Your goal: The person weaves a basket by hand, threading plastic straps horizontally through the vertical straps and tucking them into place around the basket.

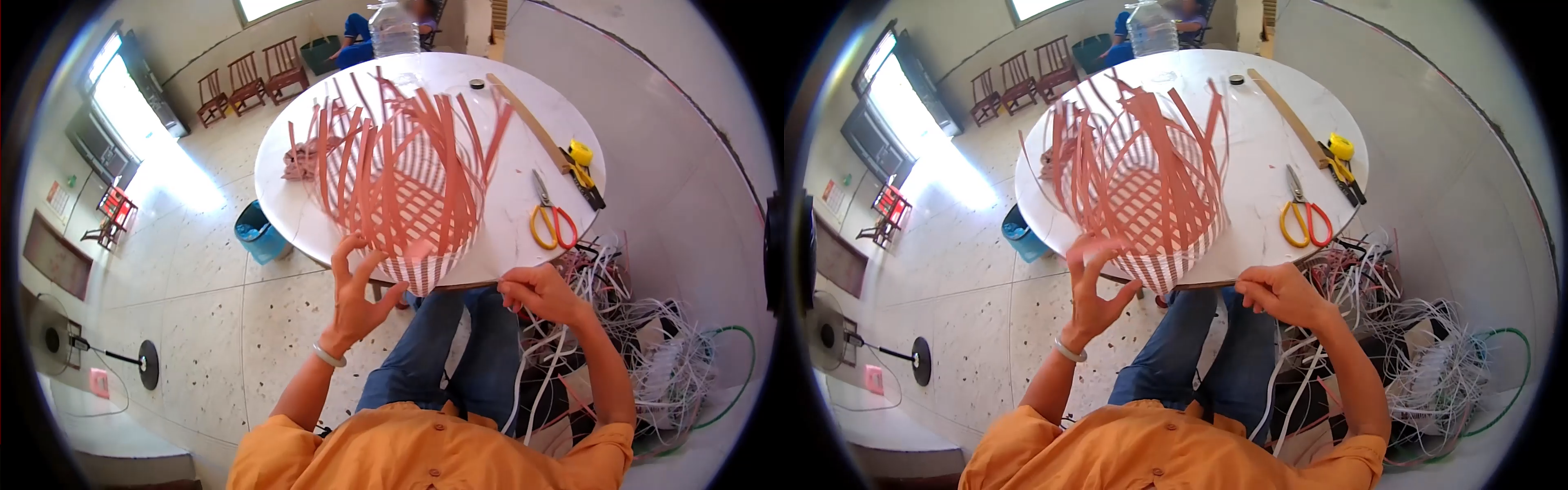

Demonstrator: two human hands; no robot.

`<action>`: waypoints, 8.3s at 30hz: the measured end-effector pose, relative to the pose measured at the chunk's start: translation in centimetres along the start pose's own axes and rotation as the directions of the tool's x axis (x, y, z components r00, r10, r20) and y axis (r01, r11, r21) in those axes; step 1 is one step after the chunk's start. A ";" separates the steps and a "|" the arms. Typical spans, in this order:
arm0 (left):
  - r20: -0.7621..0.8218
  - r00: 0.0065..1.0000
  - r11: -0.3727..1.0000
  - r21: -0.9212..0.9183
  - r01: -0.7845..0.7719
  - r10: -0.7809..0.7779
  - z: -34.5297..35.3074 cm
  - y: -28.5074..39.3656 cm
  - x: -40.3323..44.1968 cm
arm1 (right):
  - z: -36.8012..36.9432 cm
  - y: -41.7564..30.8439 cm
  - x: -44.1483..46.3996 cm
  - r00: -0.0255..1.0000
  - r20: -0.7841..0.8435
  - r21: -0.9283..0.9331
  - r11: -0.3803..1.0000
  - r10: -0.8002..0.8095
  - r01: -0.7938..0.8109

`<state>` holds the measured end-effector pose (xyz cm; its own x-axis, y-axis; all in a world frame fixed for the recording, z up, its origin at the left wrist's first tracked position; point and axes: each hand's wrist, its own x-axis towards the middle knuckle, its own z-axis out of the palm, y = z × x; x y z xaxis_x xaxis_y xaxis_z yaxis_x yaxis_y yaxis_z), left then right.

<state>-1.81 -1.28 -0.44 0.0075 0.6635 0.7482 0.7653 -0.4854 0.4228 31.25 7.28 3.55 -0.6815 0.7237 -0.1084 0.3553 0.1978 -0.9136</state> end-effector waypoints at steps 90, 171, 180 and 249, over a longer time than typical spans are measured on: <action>0.515 0.797 0.706 0.433 -0.560 0.316 -2.0 3.0 3.4 | 3.5 -4.3 4.1 0.911 -0.240 -0.394 0.891 -0.335 0.224; 0.319 0.881 0.810 0.371 -0.454 0.348 -2.4 0.3 1.8 | 2.7 -10.1 4.1 0.819 -0.122 -0.832 0.508 -0.561 0.224; 0.300 0.894 0.854 0.304 -0.421 0.334 -2.3 0.1 1.4 | 1.6 -13.3 4.8 0.637 -0.175 -0.935 0.330 -0.751 0.132; 0.233 0.967 0.763 0.607 -0.224 0.099 0.5 5.4 2.5 | 7.4 -21.0 -8.5 0.813 -0.042 -0.999 0.026 -0.580 -0.033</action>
<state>2.64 -1.98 3.41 0.2326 0.7267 0.6463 0.9726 -0.1729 -0.1555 24.91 -7.92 20.72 -0.7336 0.5015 0.4586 0.6710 0.6416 0.3717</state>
